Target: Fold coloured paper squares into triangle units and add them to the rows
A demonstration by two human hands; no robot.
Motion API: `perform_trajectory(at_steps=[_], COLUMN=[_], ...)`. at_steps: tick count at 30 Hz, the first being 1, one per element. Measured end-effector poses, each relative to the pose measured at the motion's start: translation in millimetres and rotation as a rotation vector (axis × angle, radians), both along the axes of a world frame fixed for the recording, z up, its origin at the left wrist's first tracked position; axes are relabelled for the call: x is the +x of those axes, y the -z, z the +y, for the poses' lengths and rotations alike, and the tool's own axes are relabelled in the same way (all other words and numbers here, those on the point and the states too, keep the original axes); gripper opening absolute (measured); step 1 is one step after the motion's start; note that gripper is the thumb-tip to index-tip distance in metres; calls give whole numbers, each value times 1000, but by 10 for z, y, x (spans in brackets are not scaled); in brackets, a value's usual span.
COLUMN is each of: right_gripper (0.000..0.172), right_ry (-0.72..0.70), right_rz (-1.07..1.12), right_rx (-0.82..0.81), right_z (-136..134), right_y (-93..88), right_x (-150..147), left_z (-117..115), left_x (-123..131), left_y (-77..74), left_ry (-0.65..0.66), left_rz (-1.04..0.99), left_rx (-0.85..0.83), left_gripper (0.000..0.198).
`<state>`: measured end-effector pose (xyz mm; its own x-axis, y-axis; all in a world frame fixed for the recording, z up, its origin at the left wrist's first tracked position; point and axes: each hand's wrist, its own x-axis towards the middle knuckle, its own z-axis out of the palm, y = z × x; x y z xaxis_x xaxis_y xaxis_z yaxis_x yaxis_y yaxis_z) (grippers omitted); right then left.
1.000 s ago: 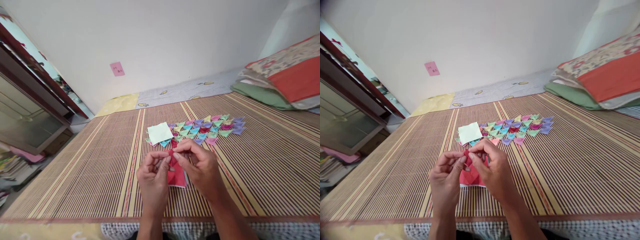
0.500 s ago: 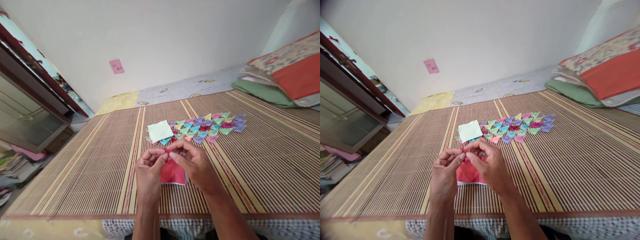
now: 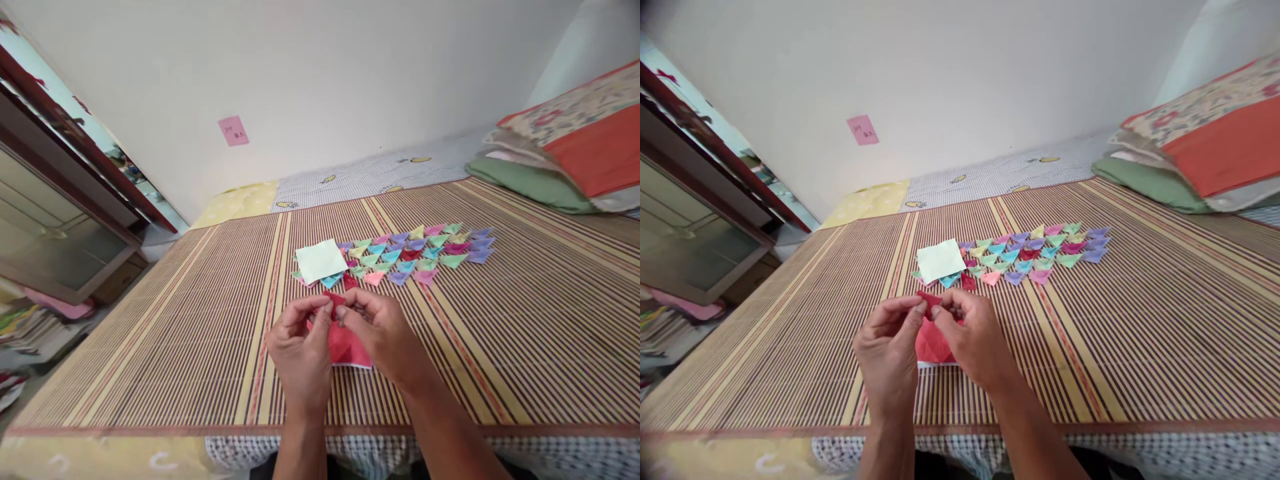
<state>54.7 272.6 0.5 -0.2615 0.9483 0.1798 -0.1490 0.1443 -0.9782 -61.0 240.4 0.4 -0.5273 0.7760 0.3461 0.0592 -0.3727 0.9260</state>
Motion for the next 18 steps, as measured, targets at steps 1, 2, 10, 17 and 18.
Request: perform_trajectory(at_steps=[1, 2, 10, 17, 18], right_gripper=[19, 19, 22, 22, 21], right_ry=[-3, -2, 135, 63, 30], right_rz=[-1, -10, -66, -98, -81], right_rx=[0, 2, 80, 92, 85], right_z=[1, 1, -52, -49, -41], right_y=[4, 6, -16, 26, 30], right_x=[-8, -18, -135, -109, -94], left_z=[5, 12, 65, 103, 113], left_x=[1, 1, 16, -18, -38], left_y=[5, 12, 43, 41, 35], left_ry=[-8, -17, -17, 41, 68], left_rz=[-1, -8, -213, -314, -365], left_rx=[6, 12, -14, -28, -29], left_gripper=[7, 7, 10, 14, 16])
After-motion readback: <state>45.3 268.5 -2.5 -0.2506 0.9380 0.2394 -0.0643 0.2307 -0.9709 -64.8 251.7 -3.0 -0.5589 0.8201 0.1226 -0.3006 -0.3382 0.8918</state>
